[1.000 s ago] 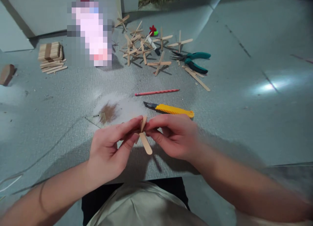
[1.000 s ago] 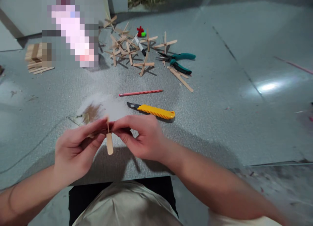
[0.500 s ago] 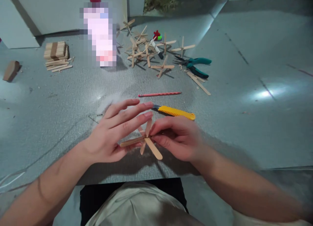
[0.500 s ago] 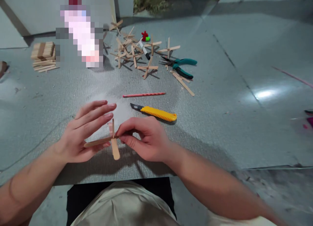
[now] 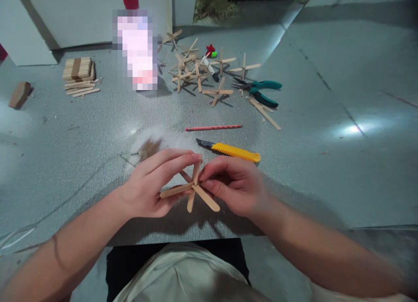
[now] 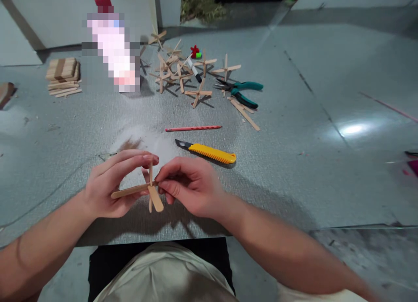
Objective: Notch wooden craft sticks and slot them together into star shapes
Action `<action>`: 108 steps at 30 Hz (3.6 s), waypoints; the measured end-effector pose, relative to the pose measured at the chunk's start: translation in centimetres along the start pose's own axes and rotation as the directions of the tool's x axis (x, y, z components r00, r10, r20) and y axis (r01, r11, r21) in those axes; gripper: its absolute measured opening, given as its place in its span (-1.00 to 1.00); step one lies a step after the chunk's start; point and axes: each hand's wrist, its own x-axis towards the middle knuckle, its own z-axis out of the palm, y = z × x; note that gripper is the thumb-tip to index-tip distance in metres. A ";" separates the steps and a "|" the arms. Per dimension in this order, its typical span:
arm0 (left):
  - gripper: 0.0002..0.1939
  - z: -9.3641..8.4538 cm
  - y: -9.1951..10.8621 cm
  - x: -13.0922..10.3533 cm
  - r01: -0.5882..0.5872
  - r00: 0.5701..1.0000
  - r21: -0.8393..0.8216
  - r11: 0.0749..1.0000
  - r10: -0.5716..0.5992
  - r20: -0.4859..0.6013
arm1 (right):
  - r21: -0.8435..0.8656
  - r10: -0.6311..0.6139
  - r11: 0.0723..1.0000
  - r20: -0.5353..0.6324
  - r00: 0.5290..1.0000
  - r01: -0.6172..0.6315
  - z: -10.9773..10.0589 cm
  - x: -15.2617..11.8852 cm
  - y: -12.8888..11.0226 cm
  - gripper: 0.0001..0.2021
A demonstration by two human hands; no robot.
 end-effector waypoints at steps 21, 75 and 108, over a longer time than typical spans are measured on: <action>-0.42 1.7 -0.4 -0.1 0.020 0.986 -0.117 0.993 -0.039 -0.162 | 0.432 0.326 0.855 -0.016 0.945 -0.288 0.8 0.0 0.8 -0.80; -0.44 2.1 -1.0 -0.2 0.443 0.838 -0.555 0.704 -0.545 -0.022 | 0.588 0.463 0.726 -0.033 0.886 -0.357 0.3 1.6 1.7 -0.69; -0.54 0.5 -1.0 0.2 0.097 0.979 0.091 0.991 -0.079 -0.188 | 0.090 0.211 0.975 -0.123 0.970 -0.201 0.0 1.0 0.7 -0.92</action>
